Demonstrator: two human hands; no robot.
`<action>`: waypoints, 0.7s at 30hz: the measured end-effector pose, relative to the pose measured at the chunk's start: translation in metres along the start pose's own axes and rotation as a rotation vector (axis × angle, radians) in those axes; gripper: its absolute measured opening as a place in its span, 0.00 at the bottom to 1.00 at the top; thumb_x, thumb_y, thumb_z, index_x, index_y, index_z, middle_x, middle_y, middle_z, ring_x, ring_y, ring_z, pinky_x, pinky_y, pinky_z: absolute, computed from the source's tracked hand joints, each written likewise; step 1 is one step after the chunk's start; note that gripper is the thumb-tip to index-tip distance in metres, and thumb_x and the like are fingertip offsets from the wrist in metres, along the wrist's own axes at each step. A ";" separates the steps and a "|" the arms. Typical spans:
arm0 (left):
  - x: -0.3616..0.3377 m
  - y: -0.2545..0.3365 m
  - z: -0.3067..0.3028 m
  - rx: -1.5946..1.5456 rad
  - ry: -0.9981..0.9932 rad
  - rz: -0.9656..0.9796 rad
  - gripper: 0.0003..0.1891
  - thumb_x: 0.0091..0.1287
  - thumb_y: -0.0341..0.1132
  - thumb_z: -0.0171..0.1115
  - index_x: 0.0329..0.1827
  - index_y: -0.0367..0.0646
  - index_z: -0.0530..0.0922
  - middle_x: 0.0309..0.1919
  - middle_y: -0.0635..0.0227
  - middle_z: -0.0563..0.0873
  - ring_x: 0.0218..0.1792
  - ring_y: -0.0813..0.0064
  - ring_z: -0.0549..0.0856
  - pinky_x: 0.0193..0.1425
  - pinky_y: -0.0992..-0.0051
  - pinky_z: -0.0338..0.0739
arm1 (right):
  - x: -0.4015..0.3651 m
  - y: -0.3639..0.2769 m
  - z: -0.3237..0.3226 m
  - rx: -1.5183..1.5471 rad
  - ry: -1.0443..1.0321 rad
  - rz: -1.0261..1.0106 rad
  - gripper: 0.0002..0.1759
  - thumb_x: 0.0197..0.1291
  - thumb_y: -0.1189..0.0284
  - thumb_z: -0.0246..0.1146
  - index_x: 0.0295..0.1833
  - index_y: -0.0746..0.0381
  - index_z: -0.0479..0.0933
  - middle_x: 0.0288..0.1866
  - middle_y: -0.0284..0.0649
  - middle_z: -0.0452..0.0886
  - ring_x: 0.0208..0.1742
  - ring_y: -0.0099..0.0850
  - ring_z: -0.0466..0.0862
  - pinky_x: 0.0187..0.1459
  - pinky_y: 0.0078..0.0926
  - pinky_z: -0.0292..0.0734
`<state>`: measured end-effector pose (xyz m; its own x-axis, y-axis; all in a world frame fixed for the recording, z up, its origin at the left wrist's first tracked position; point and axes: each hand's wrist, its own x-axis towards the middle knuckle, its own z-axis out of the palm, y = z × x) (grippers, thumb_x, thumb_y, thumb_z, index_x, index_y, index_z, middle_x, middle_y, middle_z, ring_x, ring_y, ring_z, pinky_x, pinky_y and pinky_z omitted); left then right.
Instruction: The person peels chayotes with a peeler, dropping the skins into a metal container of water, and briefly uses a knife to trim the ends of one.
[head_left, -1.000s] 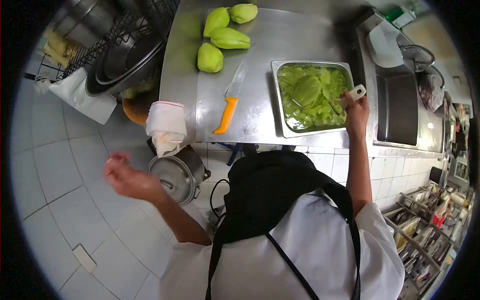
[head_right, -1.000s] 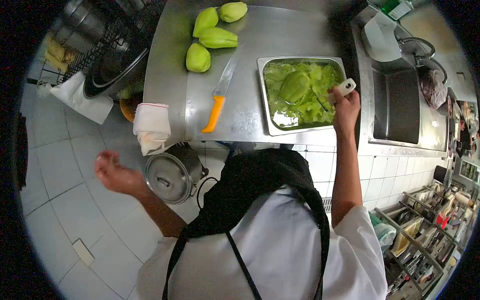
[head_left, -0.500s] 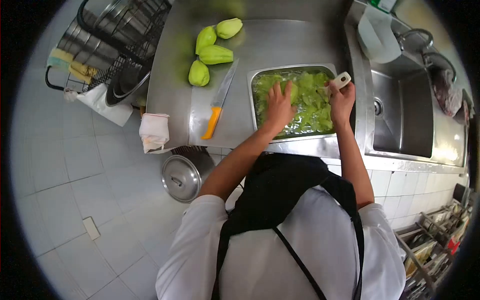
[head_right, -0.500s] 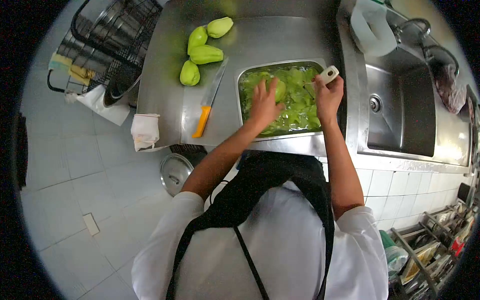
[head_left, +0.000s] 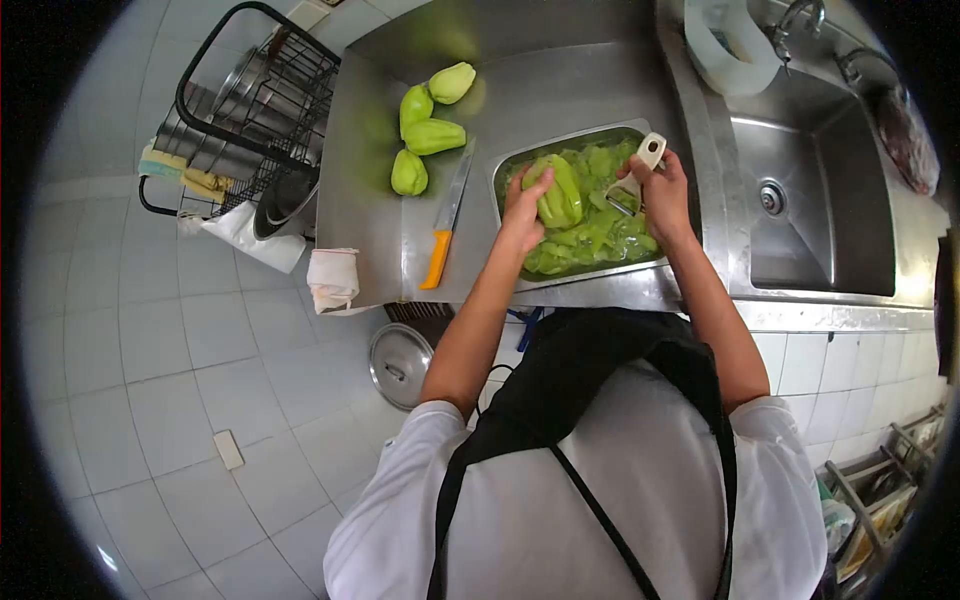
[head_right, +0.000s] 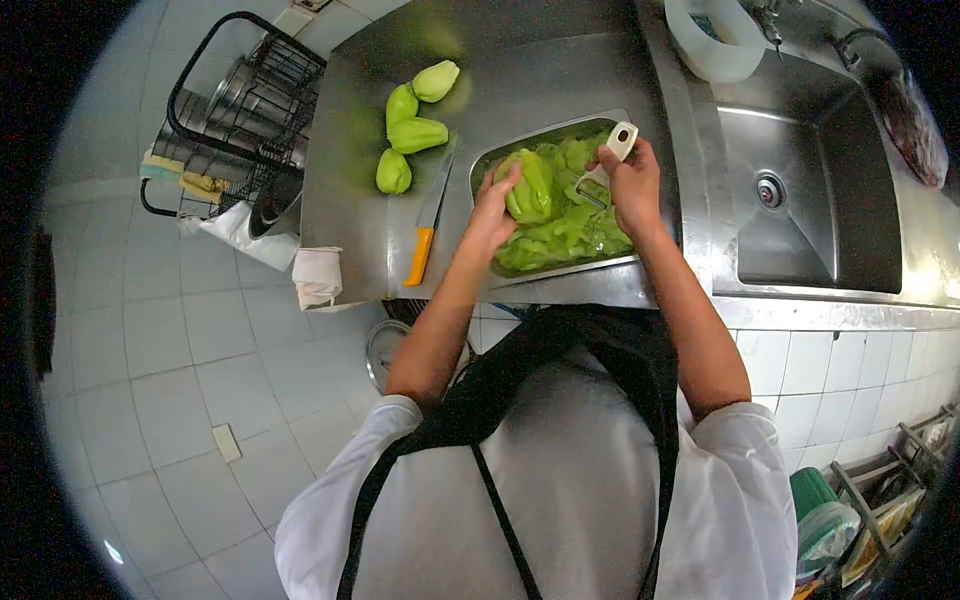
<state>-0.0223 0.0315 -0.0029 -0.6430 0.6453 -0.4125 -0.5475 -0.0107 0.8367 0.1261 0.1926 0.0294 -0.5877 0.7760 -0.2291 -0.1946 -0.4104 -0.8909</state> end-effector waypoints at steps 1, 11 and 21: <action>-0.003 -0.001 -0.002 -0.258 -0.078 -0.059 0.33 0.65 0.50 0.68 0.68 0.42 0.69 0.62 0.62 0.79 0.63 0.61 0.78 0.67 0.56 0.73 | 0.001 0.001 0.003 0.018 -0.003 -0.005 0.20 0.66 0.77 0.62 0.60 0.70 0.66 0.40 0.43 0.81 0.38 0.30 0.85 0.38 0.29 0.82; -0.004 -0.016 -0.012 -0.293 -0.116 -0.027 0.26 0.71 0.51 0.60 0.64 0.45 0.72 0.60 0.59 0.80 0.61 0.59 0.78 0.65 0.48 0.72 | -0.021 0.008 0.025 0.050 -0.074 0.063 0.18 0.66 0.79 0.62 0.57 0.68 0.65 0.42 0.44 0.81 0.39 0.33 0.85 0.41 0.32 0.83; -0.030 -0.006 -0.001 -0.538 -0.093 -0.289 0.31 0.71 0.60 0.52 0.67 0.47 0.71 0.61 0.61 0.79 0.62 0.59 0.77 0.67 0.47 0.67 | -0.036 0.030 0.057 0.279 -0.139 0.140 0.08 0.72 0.75 0.54 0.52 0.65 0.65 0.43 0.45 0.78 0.44 0.37 0.84 0.47 0.37 0.83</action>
<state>-0.0008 0.0113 0.0039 -0.3920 0.7430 -0.5424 -0.9018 -0.1938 0.3863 0.0962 0.1254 0.0337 -0.7216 0.6381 -0.2686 -0.3006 -0.6383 -0.7087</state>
